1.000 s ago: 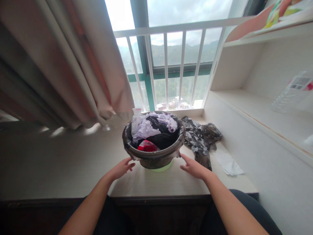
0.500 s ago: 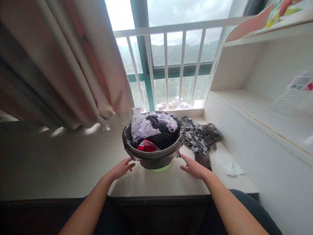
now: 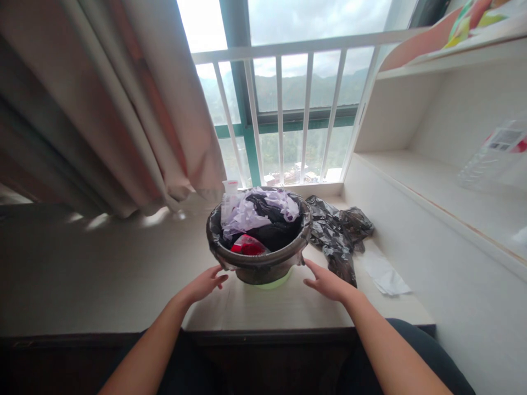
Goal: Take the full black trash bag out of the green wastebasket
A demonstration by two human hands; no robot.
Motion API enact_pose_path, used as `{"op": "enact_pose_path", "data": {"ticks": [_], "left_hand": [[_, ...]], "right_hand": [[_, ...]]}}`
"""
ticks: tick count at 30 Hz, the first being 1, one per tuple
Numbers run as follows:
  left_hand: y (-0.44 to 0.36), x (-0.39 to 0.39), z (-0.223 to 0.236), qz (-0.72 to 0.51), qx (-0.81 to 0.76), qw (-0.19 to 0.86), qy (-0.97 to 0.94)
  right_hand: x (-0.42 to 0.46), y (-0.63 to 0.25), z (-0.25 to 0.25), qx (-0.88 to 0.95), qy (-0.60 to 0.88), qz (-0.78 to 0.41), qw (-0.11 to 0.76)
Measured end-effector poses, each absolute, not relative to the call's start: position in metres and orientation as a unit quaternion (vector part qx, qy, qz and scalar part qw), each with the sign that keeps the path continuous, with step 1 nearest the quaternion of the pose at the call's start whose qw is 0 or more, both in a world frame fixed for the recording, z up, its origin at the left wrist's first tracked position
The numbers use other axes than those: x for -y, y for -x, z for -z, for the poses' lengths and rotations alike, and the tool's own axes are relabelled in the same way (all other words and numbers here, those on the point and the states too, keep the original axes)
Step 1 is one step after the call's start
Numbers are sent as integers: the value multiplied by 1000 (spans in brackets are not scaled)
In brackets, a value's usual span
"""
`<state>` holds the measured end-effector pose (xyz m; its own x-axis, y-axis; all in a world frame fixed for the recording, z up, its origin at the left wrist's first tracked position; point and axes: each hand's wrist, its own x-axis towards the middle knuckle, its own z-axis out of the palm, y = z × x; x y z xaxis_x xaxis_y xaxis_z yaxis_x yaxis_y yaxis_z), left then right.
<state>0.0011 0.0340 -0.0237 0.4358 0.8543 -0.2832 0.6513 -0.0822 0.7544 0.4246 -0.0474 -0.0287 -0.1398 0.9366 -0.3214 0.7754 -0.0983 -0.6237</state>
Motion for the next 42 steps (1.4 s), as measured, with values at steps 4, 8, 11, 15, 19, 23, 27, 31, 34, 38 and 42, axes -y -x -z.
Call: {"op": "enact_pose_path", "data": {"ticks": [4,8,11,15,19,23,27,31,34,38,42], "left_hand": [[-1,-34,23,-113,-523,435,-725],[-3,-33,22,-113,-527,434,-722],[-3,-33,22,-111,-526,434,-723],[-2,-33,24,-110,-524,435,-724],[-2,-33,26,-110,-521,433,-727],[-4,-32,26,-112,-516,438,-728],[-6,-33,26,-107,-518,436,-728],[-5,-34,27,-102,-520,433,-729],[-4,-34,26,-99,-523,432,-728],[-6,-34,24,-102,-521,434,-727],[-7,-33,23,-102,-521,436,-727]], "right_hand": [[47,-425,29,664,645,-362,108],[47,-425,28,660,647,-367,105],[47,-426,30,662,644,-366,110],[47,-426,30,665,642,-366,107],[47,-426,28,665,643,-367,102],[47,-428,32,665,640,-368,113],[46,-431,39,673,632,-364,125],[46,-431,39,674,631,-363,125],[47,-429,36,675,629,-365,125],[47,-428,33,674,629,-367,128],[47,-429,34,673,629,-369,123]]}}
